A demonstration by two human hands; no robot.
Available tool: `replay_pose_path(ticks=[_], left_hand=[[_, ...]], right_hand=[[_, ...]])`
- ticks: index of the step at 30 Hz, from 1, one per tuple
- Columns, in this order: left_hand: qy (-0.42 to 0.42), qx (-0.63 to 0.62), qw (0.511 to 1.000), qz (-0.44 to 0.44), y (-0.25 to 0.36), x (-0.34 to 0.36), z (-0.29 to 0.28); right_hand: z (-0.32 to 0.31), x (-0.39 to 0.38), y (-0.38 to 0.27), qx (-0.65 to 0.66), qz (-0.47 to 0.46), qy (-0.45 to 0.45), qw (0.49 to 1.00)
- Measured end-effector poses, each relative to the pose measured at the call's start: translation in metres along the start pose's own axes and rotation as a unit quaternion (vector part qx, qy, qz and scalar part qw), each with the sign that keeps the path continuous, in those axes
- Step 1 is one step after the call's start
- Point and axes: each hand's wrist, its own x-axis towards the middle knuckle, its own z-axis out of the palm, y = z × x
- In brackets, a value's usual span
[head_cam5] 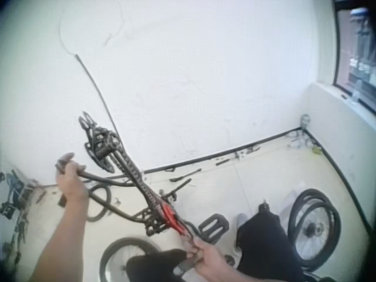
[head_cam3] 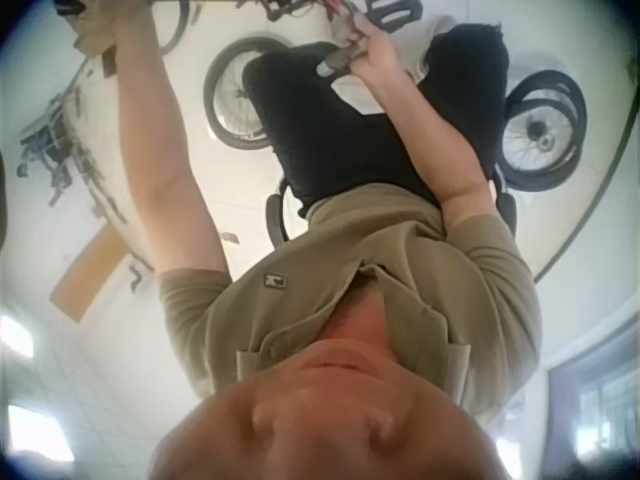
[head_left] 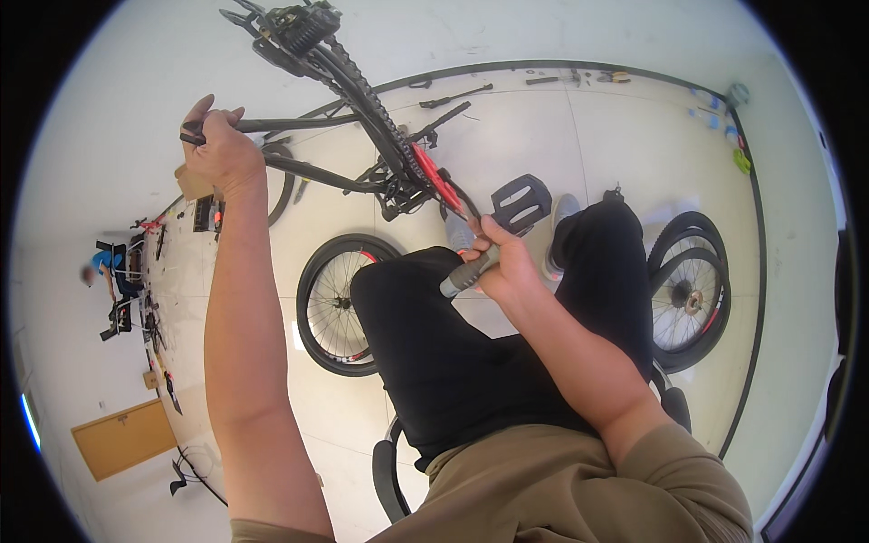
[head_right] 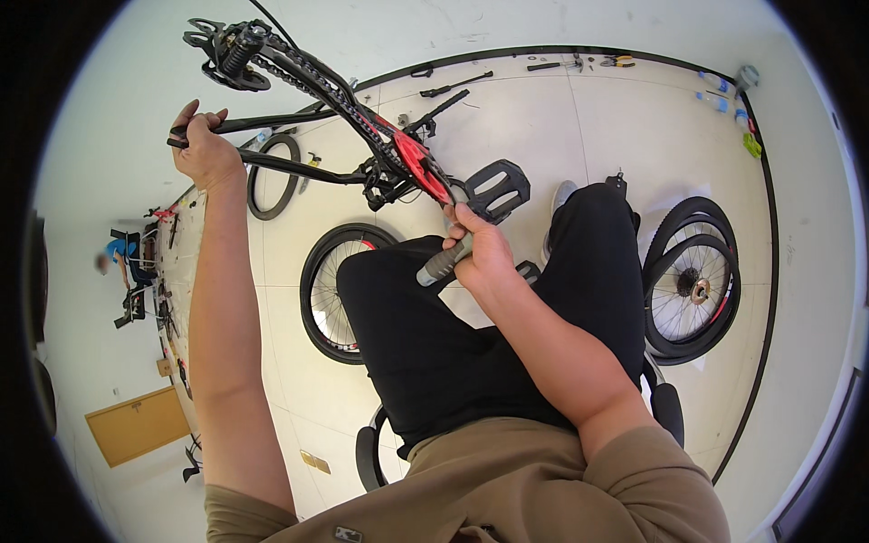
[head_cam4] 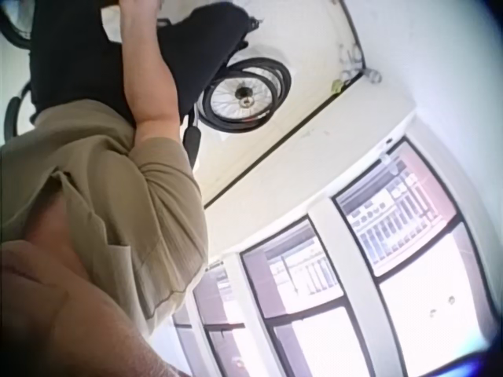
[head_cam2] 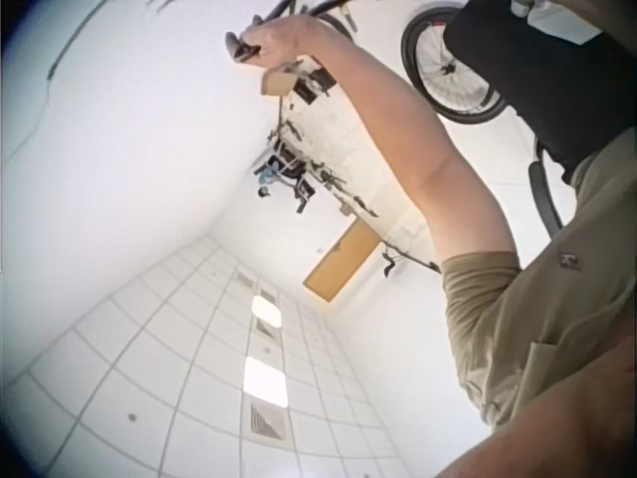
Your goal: The person uses a pedal removal tool to loosen and remove a bicycle pedal from the crank arm. They then use a screwdriver to adjust the pedal's internal mechanism before reattaching it to the crank arm.
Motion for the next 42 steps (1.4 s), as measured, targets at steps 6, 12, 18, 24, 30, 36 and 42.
replay_pose_path(ticks=[6,12,18,24,30,36,42], left_hand=[[0.008,-0.019,1.0,-0.001,0.0,0.001,0.001],[-0.004,-0.016,1.0,0.005,-0.004,0.002,-0.002],[0.005,-0.016,1.0,0.014,-0.004,0.002,0.0],[-0.005,-0.008,1.0,0.007,-0.006,0.003,-0.001],[-0.006,-0.008,1.0,0.003,-0.005,0.002,-0.001],[-0.003,-0.018,1.0,-0.001,-0.002,0.002,-0.001],[0.006,-0.02,1.0,0.003,0.001,0.0,0.001]], right_hand=[[-0.001,-0.001,-0.002,-0.009,-0.007,-0.051,0.999],[0.001,-0.003,-0.004,-0.015,-0.002,-0.07,0.997],[-0.002,-0.003,-0.007,-0.02,0.015,-0.118,0.993],[-0.006,-0.004,-0.003,-0.062,-0.022,-0.11,0.992],[-0.014,0.004,-0.002,0.013,-0.002,-0.084,0.996],[-0.007,-0.004,-0.004,-0.005,-0.017,-0.055,0.998],[-0.006,-0.003,-0.005,-0.04,-0.028,-0.042,0.998]])
